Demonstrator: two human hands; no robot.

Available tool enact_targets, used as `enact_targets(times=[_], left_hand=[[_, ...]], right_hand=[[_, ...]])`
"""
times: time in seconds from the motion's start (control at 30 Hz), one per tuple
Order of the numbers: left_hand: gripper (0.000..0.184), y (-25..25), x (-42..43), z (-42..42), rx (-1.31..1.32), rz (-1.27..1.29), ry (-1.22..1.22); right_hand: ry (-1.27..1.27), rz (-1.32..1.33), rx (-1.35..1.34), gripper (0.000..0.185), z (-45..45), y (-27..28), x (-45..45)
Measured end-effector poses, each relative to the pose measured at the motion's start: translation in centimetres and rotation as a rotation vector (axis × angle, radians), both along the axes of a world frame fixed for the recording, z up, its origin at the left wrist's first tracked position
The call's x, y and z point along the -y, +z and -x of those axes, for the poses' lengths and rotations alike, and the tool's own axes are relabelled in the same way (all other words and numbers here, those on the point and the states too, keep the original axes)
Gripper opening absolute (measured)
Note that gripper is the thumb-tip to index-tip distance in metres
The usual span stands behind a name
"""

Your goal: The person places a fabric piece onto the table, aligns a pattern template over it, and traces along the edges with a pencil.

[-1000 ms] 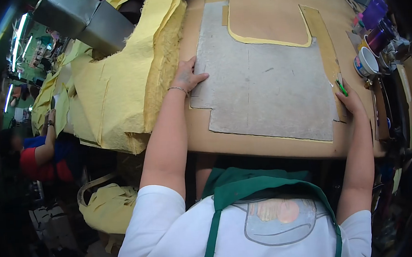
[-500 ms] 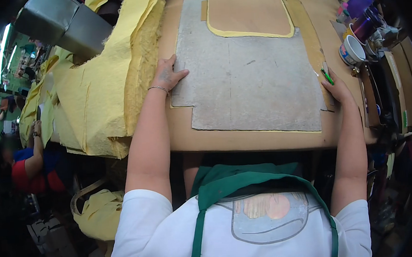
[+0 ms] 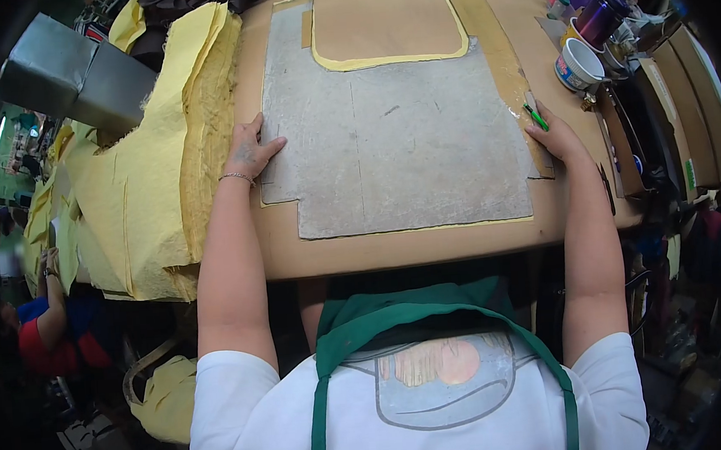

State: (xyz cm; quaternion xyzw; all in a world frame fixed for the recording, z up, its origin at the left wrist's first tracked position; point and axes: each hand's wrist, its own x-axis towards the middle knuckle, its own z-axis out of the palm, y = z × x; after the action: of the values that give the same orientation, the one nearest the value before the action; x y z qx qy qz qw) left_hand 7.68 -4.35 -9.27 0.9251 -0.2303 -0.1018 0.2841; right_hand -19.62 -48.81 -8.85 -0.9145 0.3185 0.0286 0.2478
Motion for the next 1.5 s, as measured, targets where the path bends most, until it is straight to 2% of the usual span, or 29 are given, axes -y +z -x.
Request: enact_targets(times=[0.63, 0.83, 1.13, 1.33, 1.5], left_hand=[[0.075, 0.1, 0.2, 0.1, -0.005, 0.020, 0.014], [0.076, 0.2, 0.4, -0.1, 0.031, -0.059, 0.039], [0.077, -0.2, 0.1, -0.2, -0.016, 0.057, 0.042], [0.075, 0.3, 0.1, -0.1, 0.026, -0.073, 0.020], [0.075, 0.5, 0.0, 0.1, 0.002, -0.062, 0.026]], right_hand=[[0.026, 0.016, -0.001, 0.072, 0.0, 0.0, 0.0], [0.009, 0.028, -0.030, 0.072, 0.0, -0.2, 0.2], [-0.012, 0.019, -0.025, 0.070, 0.0, 0.2, -0.3], [0.023, 0.000, 0.026, 0.067, 0.1, -0.5, 0.5], [0.016, -0.087, 0.067, 0.068, 0.2, -0.5, 0.3]])
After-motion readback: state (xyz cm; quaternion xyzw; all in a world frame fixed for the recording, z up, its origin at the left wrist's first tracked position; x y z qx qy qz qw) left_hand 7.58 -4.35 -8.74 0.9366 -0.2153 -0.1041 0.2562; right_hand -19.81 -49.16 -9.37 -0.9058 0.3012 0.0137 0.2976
